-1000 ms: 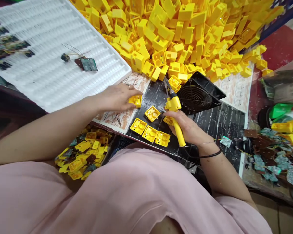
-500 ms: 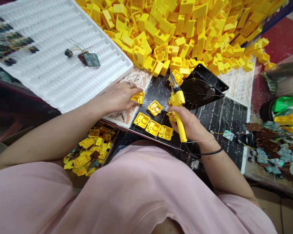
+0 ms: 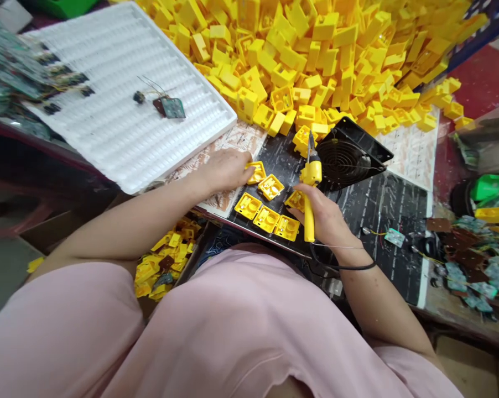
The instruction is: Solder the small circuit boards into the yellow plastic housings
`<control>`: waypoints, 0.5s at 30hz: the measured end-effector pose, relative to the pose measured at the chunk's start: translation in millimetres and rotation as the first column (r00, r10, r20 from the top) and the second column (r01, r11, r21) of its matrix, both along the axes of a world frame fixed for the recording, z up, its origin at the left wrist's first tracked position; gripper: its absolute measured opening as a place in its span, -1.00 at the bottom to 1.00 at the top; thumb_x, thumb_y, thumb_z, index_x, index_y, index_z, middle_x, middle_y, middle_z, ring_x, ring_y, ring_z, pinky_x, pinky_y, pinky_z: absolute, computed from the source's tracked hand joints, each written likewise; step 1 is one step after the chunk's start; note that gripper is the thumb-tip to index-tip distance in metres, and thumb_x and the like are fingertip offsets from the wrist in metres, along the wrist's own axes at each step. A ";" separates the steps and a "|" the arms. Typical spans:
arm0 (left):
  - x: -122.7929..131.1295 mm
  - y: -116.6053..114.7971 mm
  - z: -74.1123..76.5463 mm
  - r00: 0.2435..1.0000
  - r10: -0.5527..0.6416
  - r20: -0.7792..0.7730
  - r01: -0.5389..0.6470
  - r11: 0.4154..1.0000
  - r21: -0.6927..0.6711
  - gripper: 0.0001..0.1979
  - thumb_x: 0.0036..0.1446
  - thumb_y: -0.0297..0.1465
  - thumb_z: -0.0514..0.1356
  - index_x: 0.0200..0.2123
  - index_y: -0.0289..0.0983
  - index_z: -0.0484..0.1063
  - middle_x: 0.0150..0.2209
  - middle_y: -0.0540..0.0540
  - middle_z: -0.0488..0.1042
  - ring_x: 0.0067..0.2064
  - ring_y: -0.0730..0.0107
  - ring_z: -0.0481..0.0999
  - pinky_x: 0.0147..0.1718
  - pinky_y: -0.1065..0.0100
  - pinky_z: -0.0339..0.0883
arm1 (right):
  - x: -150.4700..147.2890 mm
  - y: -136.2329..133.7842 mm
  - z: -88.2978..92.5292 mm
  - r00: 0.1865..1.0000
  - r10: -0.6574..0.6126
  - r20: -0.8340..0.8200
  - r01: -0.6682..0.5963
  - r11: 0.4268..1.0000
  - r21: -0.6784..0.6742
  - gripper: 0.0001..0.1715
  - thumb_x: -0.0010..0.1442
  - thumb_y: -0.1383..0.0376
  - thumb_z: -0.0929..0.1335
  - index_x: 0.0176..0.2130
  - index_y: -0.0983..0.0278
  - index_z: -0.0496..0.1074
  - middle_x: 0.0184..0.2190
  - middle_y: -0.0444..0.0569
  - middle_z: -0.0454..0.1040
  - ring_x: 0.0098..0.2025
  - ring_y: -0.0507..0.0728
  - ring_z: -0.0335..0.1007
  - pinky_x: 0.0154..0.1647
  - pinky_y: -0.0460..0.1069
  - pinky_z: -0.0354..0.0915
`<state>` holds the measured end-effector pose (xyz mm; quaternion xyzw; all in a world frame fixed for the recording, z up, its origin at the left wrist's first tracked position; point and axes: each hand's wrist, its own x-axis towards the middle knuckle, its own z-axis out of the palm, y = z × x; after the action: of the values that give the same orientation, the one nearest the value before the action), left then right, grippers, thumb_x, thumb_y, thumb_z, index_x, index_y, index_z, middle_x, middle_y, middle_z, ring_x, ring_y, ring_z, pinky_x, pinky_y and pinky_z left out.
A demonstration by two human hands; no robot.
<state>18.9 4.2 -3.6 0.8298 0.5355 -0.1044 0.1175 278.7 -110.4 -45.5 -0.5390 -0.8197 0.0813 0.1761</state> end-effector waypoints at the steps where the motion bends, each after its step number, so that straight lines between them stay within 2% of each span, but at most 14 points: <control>1: 0.8 -2.4 -0.7 1.000 0.001 0.010 -0.001 1.000 0.001 -0.52 0.49 -0.30 0.01 0.20 -0.44 0.56 0.12 -0.48 0.66 0.21 -0.26 0.66 0.10 0.02 0.51 | 0.6 0.0 -1.2 1.000 0.002 -0.010 -0.002 1.000 0.024 -0.55 0.45 0.14 0.38 0.26 0.16 0.39 0.07 0.11 0.63 -0.02 0.26 0.67 -0.05 0.11 0.59; 4: 6.2 -15.2 -2.6 0.999 -0.017 0.037 0.017 1.000 -0.001 -0.54 0.50 -0.28 0.01 0.21 -0.40 0.55 0.07 -0.44 0.69 0.15 -0.18 0.70 0.01 0.06 0.52 | 1.3 -0.4 -4.1 0.999 0.025 -0.041 -0.020 0.994 0.109 -0.57 0.48 0.12 0.36 0.25 0.19 0.42 -0.04 0.10 0.66 -0.11 0.25 0.69 -0.15 0.10 0.60; 7: 9.2 -29.2 -0.4 0.995 -0.071 0.066 0.073 0.997 -0.018 -0.56 0.54 -0.17 0.02 0.12 -0.25 0.62 -0.02 -0.28 0.74 0.06 -0.02 0.73 -0.06 0.15 0.50 | 2.7 -4.9 -1.6 0.997 0.054 -0.053 -0.044 0.982 0.181 -0.55 0.47 0.08 0.38 0.25 0.19 0.46 -0.12 0.08 0.68 -0.20 0.26 0.69 -0.24 0.09 0.59; 10: -10.6 -28.6 12.6 0.995 -0.069 0.074 0.070 0.997 -0.012 -0.51 0.58 -0.14 -0.04 0.02 -0.21 0.66 -0.05 -0.22 0.74 0.02 0.07 0.72 -0.12 0.19 0.46 | 6.8 -16.0 8.4 0.999 0.045 -0.029 -0.034 0.946 0.321 -0.63 0.43 0.14 0.45 0.17 0.16 0.53 -0.19 0.03 0.71 -0.26 0.23 0.69 -0.16 0.09 0.61; 12: -43.3 -14.3 25.4 0.997 0.056 0.055 -0.061 0.995 0.085 -0.48 0.59 -0.24 -0.11 0.08 -0.28 0.64 0.02 -0.27 0.71 0.04 0.03 0.69 -0.09 0.13 0.45 | 9.9 -25.0 16.5 0.999 0.029 -0.020 -0.017 0.892 0.451 -0.73 0.39 0.23 0.51 0.08 0.13 0.58 -0.29 -0.07 0.71 -0.39 0.15 0.65 -0.23 0.02 0.57; 13: -63.9 -4.0 31.5 0.984 0.167 0.063 -0.176 0.968 0.179 -0.48 0.58 -0.27 -0.12 0.12 -0.30 0.62 0.06 -0.27 0.70 0.06 0.01 0.66 -0.05 0.08 0.44 | 11.2 -29.1 20.0 0.999 0.031 -0.017 -0.018 0.866 0.500 -0.76 0.37 0.27 0.53 0.04 0.13 0.58 -0.36 -0.12 0.69 -0.47 0.10 0.60 -0.32 -0.02 0.53; 15: -106.2 18.1 40.8 0.938 0.335 0.092 -0.345 0.864 0.367 -0.52 0.53 -0.26 -0.03 0.16 -0.33 0.61 0.17 -0.25 0.64 0.22 -0.07 0.54 0.16 -0.06 0.35 | 12.7 -35.4 24.5 0.998 0.057 -0.021 -0.036 0.838 0.544 -0.79 0.35 0.31 0.55 -0.02 0.13 0.58 -0.47 -0.21 0.63 -0.58 0.04 0.51 -0.46 -0.06 0.44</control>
<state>-87.3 22.4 37.2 0.7305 0.6818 0.0335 -0.0213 291.4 -145.9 -21.0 -0.4454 -0.8187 -0.1402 0.3342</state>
